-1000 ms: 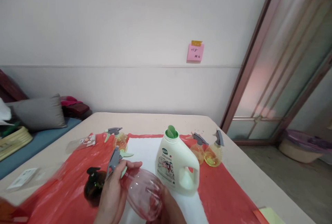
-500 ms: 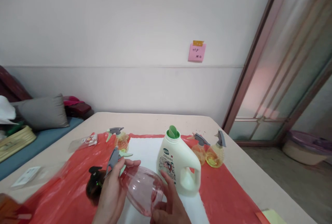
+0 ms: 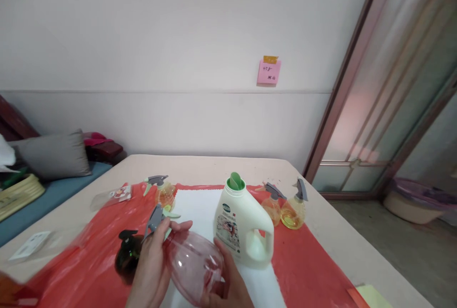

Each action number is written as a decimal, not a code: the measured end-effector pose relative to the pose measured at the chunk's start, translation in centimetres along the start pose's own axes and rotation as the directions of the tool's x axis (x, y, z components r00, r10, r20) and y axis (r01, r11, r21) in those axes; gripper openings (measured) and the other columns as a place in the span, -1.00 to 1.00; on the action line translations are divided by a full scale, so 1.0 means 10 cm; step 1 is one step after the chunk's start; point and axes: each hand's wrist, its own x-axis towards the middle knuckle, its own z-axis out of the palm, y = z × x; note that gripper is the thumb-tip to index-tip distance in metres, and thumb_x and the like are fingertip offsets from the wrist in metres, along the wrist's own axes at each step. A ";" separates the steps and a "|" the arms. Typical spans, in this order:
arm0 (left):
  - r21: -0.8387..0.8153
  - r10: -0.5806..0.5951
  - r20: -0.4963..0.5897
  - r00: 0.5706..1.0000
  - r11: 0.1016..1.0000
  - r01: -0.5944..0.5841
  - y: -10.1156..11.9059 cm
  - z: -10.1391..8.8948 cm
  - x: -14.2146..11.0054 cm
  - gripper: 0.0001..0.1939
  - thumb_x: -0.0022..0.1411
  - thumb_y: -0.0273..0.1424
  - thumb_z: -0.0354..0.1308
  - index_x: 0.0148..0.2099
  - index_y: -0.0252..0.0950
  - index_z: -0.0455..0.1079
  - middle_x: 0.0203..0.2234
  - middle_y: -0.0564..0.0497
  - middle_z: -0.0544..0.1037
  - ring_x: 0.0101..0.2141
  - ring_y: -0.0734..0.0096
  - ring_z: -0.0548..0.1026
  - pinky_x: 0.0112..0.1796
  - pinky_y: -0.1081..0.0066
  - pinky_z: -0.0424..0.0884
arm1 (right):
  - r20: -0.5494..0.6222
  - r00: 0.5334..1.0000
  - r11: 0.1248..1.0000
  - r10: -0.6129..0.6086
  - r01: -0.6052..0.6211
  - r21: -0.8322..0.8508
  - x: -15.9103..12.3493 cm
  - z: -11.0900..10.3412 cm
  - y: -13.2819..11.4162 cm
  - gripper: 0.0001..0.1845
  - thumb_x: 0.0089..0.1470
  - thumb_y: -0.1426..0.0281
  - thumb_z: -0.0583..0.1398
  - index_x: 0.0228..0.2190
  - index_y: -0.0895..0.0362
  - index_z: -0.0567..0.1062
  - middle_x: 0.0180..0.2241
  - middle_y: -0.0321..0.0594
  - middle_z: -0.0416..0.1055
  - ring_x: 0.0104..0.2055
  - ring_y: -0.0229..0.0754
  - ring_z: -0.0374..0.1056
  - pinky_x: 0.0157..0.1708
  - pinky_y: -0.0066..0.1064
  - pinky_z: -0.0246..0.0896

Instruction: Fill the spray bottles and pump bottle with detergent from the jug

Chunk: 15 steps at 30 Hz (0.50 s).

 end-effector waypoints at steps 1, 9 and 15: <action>0.003 0.005 0.007 1.000 1.000 -0.005 0.01 0.00 0.00 -0.68 0.03 -0.14 0.38 -0.46 -0.28 0.43 -0.45 -0.02 0.65 -0.28 0.20 0.64 -0.25 0.39 0.49 | 0.004 1.000 1.000 0.001 -0.001 -0.011 0.00 0.00 0.01 0.25 -0.59 0.02 0.55 0.16 0.02 0.23 -0.07 -0.08 0.49 -0.41 -0.21 0.43 -0.43 -0.37 0.27; 0.049 0.090 -0.005 0.996 0.995 -0.089 0.02 -0.01 0.03 -0.65 -0.08 -0.16 0.43 -0.54 -0.30 0.41 -0.53 0.03 0.57 -0.20 0.03 0.65 -0.19 0.34 0.53 | 0.102 0.992 0.992 0.073 -0.061 -0.114 0.02 0.01 0.00 -0.10 -0.33 -0.22 0.37 -0.08 0.16 0.48 -0.43 -0.19 0.54 -0.39 -0.11 0.44 -0.34 -0.31 0.27; 0.279 0.160 0.007 0.987 0.948 -0.155 -0.04 0.00 -0.14 -0.72 -0.15 -0.17 0.47 -0.43 -0.20 0.55 -0.26 -0.12 0.69 -0.03 -0.08 0.57 0.00 0.21 0.47 | 0.056 0.947 0.773 -0.317 0.292 -0.563 0.12 -0.19 0.17 -0.04 -0.31 0.23 0.46 0.19 -0.04 0.38 0.25 -0.08 0.31 0.31 0.24 0.13 0.29 0.03 -0.06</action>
